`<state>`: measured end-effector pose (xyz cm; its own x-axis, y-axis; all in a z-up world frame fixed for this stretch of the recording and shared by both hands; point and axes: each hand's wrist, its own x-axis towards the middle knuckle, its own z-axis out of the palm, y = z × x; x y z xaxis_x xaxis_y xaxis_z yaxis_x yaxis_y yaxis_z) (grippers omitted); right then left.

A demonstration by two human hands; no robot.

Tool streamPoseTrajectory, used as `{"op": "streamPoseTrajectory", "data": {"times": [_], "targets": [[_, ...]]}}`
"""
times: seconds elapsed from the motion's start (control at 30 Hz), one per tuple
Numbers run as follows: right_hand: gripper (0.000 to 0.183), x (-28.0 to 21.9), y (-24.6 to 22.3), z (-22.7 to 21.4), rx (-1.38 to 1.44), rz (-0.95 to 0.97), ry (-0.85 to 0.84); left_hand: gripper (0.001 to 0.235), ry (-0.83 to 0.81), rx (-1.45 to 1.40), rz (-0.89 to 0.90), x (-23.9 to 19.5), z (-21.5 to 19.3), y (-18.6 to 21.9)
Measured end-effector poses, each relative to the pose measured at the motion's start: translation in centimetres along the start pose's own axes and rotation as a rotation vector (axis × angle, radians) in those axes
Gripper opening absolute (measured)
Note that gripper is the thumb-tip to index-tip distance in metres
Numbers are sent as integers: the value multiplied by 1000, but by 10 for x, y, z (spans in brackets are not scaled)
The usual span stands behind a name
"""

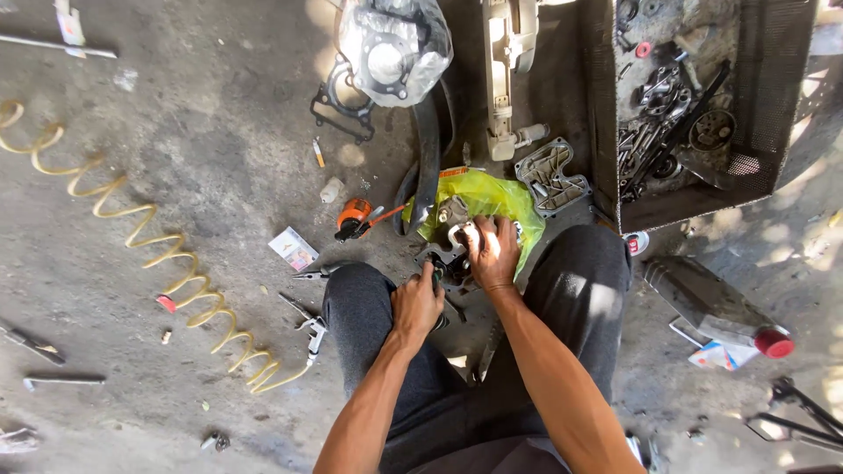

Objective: Inspecting and handling small motorcycle engine components during a repair process

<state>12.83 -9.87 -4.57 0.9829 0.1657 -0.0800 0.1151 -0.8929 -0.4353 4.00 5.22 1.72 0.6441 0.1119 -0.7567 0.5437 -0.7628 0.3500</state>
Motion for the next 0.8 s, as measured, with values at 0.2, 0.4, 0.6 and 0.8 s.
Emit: {"op": "streamPoseTrajectory", "data": {"times": [0.2,0.4,0.6,0.8], "targets": [[28,7,3,5,83,-35,-34,44,144,176,124,11,56,-23],[29,5,0,-1,65,-40,-60,36,242,282,262,5,27,-10],[28,16,-7,-8,129,-49,-16,21,515,657,557,17,17,-10],[23,8,0,2,95,-40,76,26,639,705,742,29,30,-21]]}}
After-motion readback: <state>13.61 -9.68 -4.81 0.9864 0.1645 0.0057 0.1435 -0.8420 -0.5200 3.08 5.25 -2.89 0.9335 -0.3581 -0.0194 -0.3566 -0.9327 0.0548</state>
